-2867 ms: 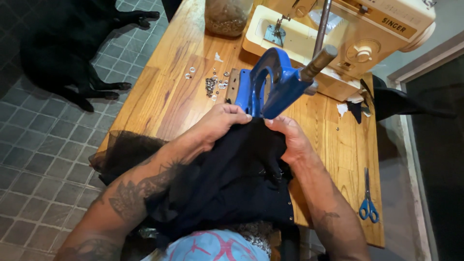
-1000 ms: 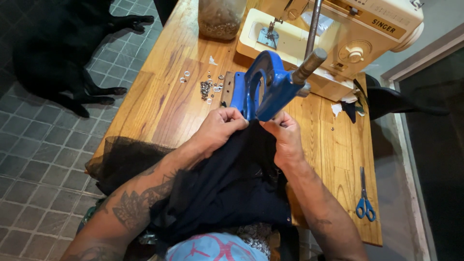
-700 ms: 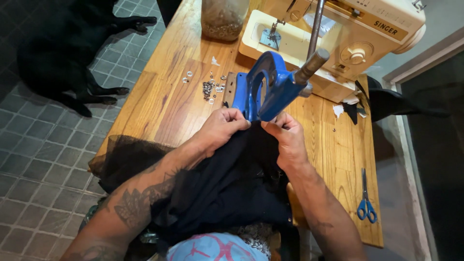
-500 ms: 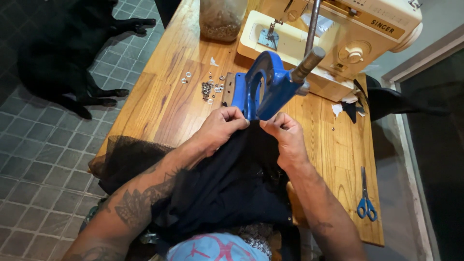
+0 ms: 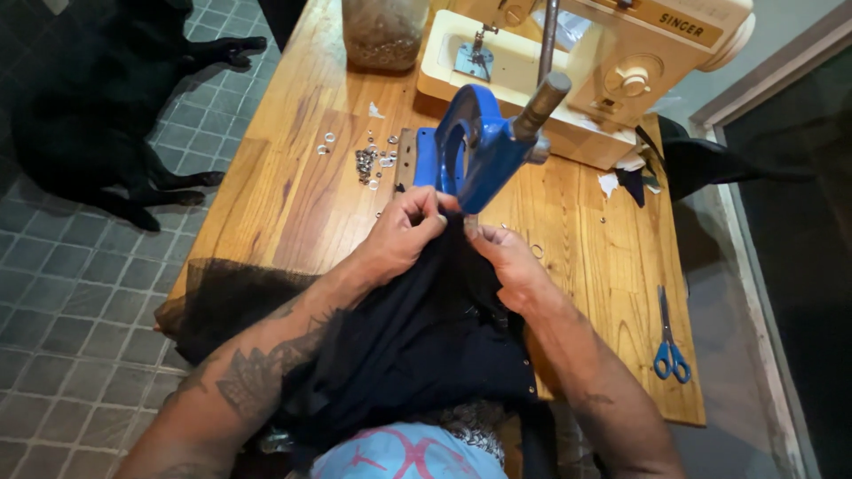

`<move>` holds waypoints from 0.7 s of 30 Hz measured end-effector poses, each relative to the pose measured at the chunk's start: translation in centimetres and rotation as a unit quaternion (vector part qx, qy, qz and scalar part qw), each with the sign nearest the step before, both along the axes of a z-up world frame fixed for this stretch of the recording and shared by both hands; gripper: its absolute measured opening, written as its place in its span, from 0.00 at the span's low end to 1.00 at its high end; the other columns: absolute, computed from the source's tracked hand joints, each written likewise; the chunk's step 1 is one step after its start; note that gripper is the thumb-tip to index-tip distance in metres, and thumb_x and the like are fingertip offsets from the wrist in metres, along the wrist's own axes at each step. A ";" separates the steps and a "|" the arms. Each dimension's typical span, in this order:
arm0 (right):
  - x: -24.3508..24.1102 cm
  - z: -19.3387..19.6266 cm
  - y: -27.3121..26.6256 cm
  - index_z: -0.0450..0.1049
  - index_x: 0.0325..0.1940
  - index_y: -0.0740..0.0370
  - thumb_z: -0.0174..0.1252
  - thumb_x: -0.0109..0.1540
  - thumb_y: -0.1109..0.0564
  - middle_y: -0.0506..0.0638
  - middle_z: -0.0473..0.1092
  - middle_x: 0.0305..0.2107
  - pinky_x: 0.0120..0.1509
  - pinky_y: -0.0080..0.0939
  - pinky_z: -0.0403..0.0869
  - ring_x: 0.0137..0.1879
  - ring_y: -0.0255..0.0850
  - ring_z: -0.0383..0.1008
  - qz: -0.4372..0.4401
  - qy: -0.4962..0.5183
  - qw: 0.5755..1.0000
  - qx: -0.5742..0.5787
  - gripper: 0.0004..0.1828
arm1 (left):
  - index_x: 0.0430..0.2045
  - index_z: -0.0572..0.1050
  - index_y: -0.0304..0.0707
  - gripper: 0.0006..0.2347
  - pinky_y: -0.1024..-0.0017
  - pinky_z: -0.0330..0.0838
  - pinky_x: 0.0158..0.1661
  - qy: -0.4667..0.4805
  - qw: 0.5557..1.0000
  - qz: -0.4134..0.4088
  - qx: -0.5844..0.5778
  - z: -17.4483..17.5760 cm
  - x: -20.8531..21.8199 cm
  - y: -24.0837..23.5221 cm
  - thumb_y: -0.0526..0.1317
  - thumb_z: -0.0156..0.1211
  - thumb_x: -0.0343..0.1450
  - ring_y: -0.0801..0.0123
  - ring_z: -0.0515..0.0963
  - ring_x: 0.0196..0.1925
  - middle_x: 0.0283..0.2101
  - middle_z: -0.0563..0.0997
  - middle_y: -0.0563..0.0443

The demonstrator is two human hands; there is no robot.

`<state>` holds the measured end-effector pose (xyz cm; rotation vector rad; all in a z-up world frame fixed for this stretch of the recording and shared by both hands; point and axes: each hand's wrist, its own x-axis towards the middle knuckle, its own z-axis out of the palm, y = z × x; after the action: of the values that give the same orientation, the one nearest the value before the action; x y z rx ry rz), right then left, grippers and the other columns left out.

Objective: Attaching metal snaps to a black fabric piece using a manual hand press

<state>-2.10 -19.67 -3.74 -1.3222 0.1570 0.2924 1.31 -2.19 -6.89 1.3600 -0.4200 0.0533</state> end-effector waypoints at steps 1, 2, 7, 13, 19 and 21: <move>-0.1 0.3 0.2 0.76 0.31 0.60 0.69 0.61 0.51 0.47 0.73 0.19 0.28 0.34 0.78 0.24 0.34 0.77 0.007 0.003 1.000 0.008 0.13 | 0.19 0.68 0.38 0.07 0.70 0.65 0.51 0.012 1.000 -0.012 -0.023 0.0 0.0 -0.2 0.35 0.57 0.68 0.67 0.75 0.51 0.46 0.83 0.42; 0.3 -0.6 -0.4 0.76 0.31 0.60 0.69 0.61 0.51 0.47 0.73 0.19 0.28 0.34 0.78 0.24 0.34 0.77 0.004 0.002 1.000 0.008 0.13 | 0.19 0.68 0.38 0.07 0.70 0.65 0.51 0.010 1.000 -0.016 -0.023 0.4 -0.1 -0.2 0.35 0.57 0.68 0.67 0.75 0.51 0.46 0.83 0.42; 1.6 -2.8 -4.5 0.78 0.36 0.60 0.68 0.60 0.57 0.42 0.73 0.24 0.35 0.29 0.76 0.30 0.28 0.73 0.057 -0.054 0.994 -0.072 0.07 | 0.21 0.68 0.40 0.06 0.74 0.65 0.49 0.010 0.997 -0.040 -0.069 1.8 -1.2 -0.6 0.33 0.55 0.69 0.71 0.74 0.49 0.45 0.82 0.45; 2.2 4.3 -7.6 0.83 0.44 0.53 0.70 0.56 0.52 0.51 0.79 0.34 0.50 0.45 0.76 0.46 0.46 0.80 0.018 -0.111 0.824 -0.555 0.13 | 0.22 0.67 0.40 0.06 0.74 0.65 0.51 -0.006 0.995 -0.060 -0.078 1.2 -1.1 -0.4 0.34 0.55 0.71 0.71 0.74 0.51 0.46 0.81 0.45; 3.2 0.6 -7.9 0.85 0.37 0.38 0.67 0.57 0.42 0.42 0.79 0.33 0.55 0.46 0.77 0.49 0.46 0.80 0.069 -0.035 0.692 -0.718 0.07 | 0.23 0.68 0.39 0.06 0.72 0.65 0.52 -0.033 0.996 -0.050 -0.061 0.5 -0.6 -0.2 0.35 0.55 0.70 0.68 0.74 0.52 0.46 0.80 0.43; 2.4 1.6 -7.0 0.84 0.38 0.43 0.65 0.57 0.42 0.49 0.78 0.35 0.55 0.52 0.77 0.50 0.51 0.79 0.084 -0.058 0.689 -0.718 0.10 | 0.23 0.67 0.39 0.06 0.72 0.65 0.52 -0.034 0.996 -0.053 -0.059 0.7 -0.8 -0.2 0.35 0.55 0.71 0.68 0.74 0.52 0.47 0.80 0.42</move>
<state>0.27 -26.64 -2.18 -2.9523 0.1518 0.2102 0.50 -2.41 -6.17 1.2212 -0.5377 0.0367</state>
